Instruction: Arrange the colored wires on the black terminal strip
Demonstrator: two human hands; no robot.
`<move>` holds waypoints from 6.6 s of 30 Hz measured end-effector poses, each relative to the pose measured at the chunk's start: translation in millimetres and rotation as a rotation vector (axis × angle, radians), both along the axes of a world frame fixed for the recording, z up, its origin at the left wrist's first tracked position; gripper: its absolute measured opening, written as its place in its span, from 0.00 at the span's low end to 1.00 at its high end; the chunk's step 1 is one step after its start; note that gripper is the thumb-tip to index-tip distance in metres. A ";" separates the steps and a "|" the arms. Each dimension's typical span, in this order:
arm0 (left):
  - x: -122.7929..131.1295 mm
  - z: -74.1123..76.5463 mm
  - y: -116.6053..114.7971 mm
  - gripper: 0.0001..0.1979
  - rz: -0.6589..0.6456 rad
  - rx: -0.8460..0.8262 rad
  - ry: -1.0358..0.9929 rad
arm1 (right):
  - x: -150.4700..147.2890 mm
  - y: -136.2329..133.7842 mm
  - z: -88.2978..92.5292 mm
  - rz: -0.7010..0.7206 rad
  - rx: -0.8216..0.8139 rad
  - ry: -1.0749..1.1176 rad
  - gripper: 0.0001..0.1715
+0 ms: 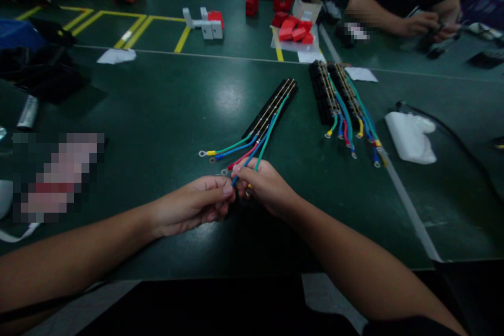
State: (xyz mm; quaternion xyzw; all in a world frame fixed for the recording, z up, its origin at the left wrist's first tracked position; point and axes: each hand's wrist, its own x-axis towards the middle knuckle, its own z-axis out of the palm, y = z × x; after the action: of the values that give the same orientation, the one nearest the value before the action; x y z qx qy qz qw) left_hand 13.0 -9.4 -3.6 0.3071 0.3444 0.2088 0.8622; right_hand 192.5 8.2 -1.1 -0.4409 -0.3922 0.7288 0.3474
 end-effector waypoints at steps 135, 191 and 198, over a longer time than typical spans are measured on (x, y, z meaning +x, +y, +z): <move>1.2 0.6 0.2 0.11 -0.002 0.005 -0.005 | -0.8 0.1 1.1 0.002 0.004 -0.007 0.12; 0.9 1.6 0.3 0.10 0.022 -0.015 -0.025 | -0.8 1.1 -1.6 0.008 -0.001 0.022 0.12; 0.4 0.9 0.3 0.09 0.012 -0.015 -0.035 | 0.4 0.9 -2.7 0.010 0.003 0.016 0.12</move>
State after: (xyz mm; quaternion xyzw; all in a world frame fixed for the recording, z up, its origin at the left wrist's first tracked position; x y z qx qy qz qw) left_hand 13.4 -9.1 -2.8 0.2950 0.3325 0.2170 0.8691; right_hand 192.9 9.0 -3.8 -0.4323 -0.3927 0.7334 0.3479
